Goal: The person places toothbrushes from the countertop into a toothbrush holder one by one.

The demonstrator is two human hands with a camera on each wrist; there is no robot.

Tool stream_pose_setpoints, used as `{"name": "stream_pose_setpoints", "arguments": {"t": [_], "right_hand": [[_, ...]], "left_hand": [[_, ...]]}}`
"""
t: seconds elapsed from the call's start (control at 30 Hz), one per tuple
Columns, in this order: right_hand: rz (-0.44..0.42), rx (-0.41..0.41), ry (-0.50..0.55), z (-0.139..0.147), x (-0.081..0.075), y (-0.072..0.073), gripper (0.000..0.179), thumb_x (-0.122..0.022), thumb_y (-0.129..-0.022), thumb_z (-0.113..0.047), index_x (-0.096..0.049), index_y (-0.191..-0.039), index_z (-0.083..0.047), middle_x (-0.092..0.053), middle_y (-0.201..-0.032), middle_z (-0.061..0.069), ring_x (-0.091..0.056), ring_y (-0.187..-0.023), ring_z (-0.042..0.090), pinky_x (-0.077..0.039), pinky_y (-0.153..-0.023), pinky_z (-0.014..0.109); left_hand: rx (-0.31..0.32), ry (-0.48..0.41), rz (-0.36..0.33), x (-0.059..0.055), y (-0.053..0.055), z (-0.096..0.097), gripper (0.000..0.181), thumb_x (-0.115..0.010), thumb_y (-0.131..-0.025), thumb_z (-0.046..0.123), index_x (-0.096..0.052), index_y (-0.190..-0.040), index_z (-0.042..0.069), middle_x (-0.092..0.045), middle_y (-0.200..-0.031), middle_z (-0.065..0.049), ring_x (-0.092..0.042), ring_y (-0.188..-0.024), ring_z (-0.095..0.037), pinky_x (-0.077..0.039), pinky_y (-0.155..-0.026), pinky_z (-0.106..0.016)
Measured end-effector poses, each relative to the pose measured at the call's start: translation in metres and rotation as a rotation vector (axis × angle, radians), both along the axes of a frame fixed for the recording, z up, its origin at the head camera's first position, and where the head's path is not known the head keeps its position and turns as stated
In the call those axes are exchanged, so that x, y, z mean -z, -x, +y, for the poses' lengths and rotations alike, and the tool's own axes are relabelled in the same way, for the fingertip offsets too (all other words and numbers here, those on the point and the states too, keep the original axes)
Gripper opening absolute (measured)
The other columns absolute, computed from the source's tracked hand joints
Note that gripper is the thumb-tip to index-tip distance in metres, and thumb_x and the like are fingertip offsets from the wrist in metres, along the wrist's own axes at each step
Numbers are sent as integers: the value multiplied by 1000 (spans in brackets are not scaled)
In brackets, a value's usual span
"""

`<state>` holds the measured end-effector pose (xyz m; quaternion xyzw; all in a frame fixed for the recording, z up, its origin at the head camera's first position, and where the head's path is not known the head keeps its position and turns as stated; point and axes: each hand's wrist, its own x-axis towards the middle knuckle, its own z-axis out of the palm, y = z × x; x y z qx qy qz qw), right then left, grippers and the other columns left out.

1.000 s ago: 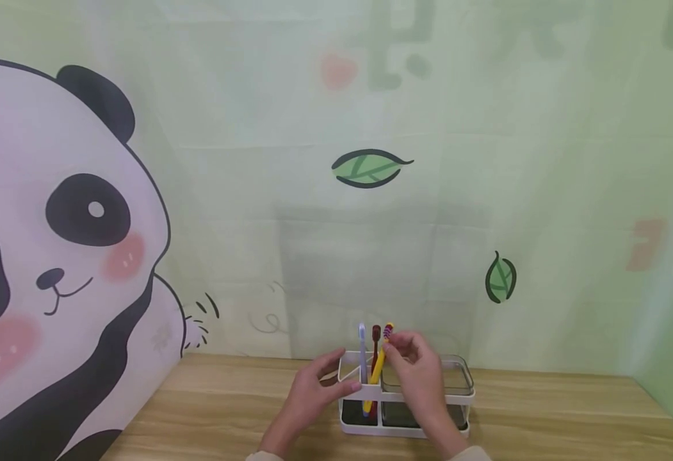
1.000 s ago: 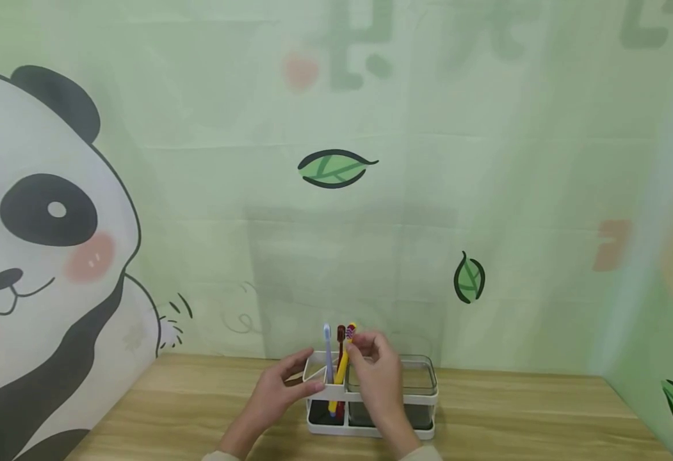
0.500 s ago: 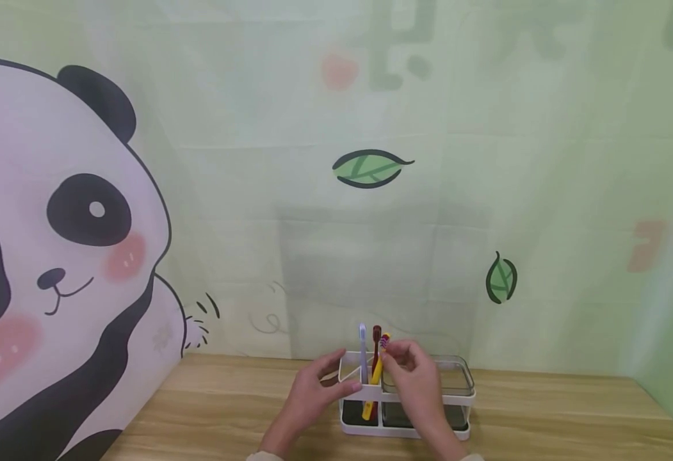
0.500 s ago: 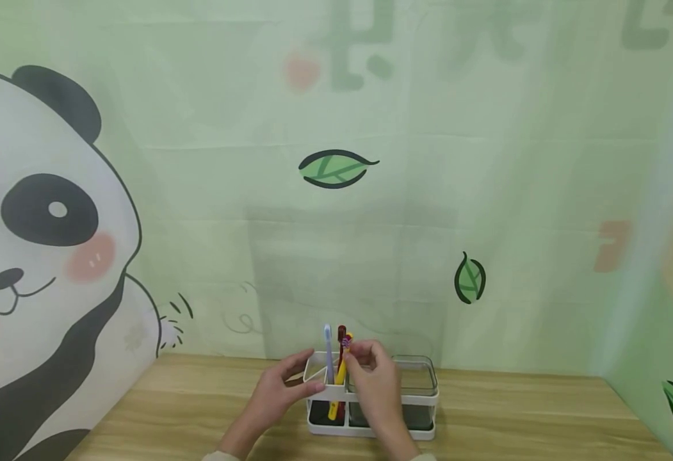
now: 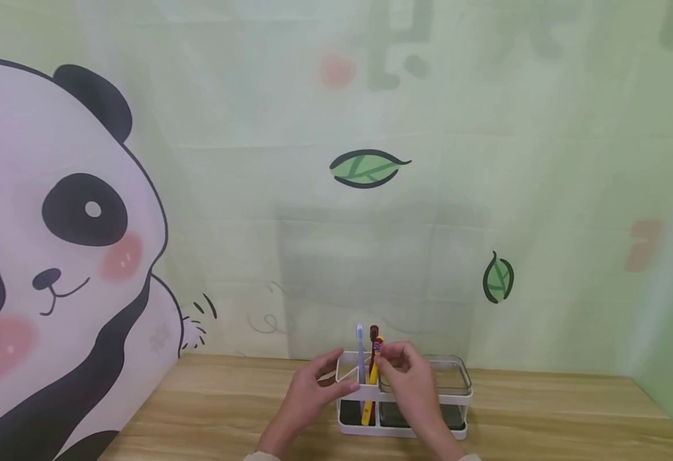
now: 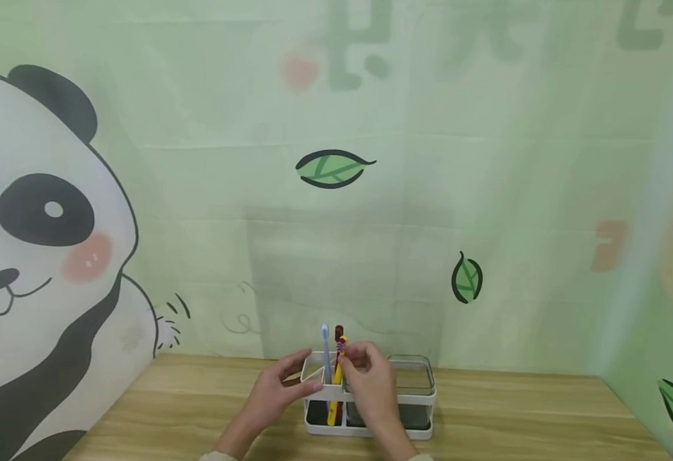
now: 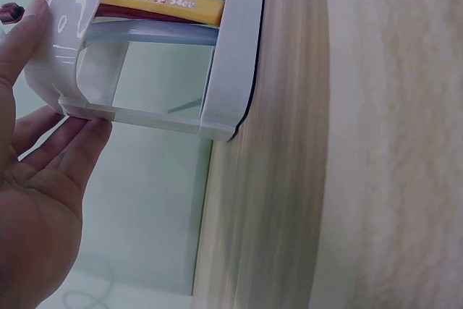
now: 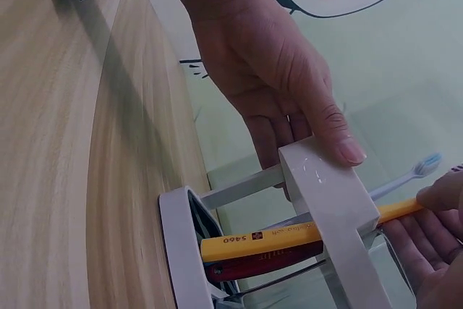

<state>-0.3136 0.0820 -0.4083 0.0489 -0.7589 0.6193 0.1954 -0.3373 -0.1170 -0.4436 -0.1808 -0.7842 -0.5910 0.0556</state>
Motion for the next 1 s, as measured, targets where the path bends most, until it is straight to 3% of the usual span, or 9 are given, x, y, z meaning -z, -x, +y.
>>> {"name": "stream_pose_setpoints", "arguments": {"t": [0.43, 1.0], "right_hand": [[28, -14, -18, 0, 0, -2, 16, -78, -97, -10, -71, -109, -2, -74, -102, 5, -69, -93, 20, -58, -76, 24], [14, -22, -59, 4, -1, -2, 15, -77, -98, -7, -71, -110, -2, -73, -103, 6, -69, -95, 21, -59, -78, 24]], "left_hand": [[-18, 24, -18, 1, 3, -1, 78, -84, -93, 40, -54, -153, 2, -54, -154, -23, -53, -140, -44, -53, -109, -50], [3, 9, -4, 0, 0, 0, 75, -84, -94, 36, -53, -153, 0, -54, -153, -25, -53, -139, -44, -53, -109, -51]]}}
